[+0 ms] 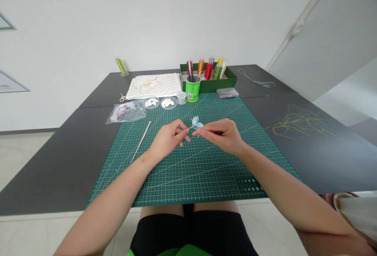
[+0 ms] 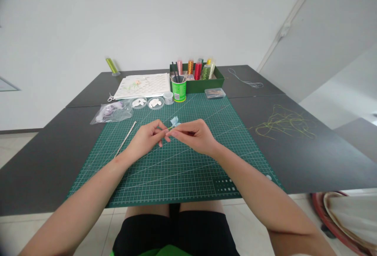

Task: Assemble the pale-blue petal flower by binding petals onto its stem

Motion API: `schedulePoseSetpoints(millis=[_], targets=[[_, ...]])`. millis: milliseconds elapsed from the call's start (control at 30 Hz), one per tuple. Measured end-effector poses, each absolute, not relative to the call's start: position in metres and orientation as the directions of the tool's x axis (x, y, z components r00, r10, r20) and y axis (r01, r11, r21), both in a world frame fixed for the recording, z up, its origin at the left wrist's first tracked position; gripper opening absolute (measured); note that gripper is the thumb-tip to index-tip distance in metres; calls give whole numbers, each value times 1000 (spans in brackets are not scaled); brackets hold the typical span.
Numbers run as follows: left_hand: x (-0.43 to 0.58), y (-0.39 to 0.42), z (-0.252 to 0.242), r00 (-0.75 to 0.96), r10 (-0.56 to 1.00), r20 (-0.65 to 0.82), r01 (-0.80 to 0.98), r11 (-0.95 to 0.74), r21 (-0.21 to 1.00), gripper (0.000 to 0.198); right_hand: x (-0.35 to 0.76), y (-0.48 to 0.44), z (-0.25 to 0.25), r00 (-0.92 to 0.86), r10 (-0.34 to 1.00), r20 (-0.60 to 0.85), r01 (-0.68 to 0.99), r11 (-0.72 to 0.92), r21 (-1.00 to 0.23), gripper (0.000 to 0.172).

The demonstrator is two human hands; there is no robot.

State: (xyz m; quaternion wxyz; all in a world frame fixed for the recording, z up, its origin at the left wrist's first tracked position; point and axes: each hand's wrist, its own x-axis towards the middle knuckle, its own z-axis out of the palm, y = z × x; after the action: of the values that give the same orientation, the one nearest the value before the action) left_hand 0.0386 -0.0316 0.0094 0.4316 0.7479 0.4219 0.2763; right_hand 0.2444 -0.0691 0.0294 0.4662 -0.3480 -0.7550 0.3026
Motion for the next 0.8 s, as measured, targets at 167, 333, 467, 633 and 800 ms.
schedulePoseSetpoints(millis=[167,333,467,633,800], targets=[[39,-40,10,633,767,106,501,-510,699,12,249,-62,29,-282,848,449,269,519,-811,25],[42,-46,15,739,669,77,477,-601,641,12,254,-48,22,-250,898,361,332,430,-840,30],[42,-48,18,776,623,96,426,-631,648,12,260,-34,13,-218,931,294,406,360,-840,34],[39,-49,17,742,631,227,375,-671,640,11,265,-23,1,-240,945,222,397,304,-866,37],[35,-47,16,585,636,503,340,-756,560,14,266,-19,-7,-320,939,125,384,249,-889,52]])
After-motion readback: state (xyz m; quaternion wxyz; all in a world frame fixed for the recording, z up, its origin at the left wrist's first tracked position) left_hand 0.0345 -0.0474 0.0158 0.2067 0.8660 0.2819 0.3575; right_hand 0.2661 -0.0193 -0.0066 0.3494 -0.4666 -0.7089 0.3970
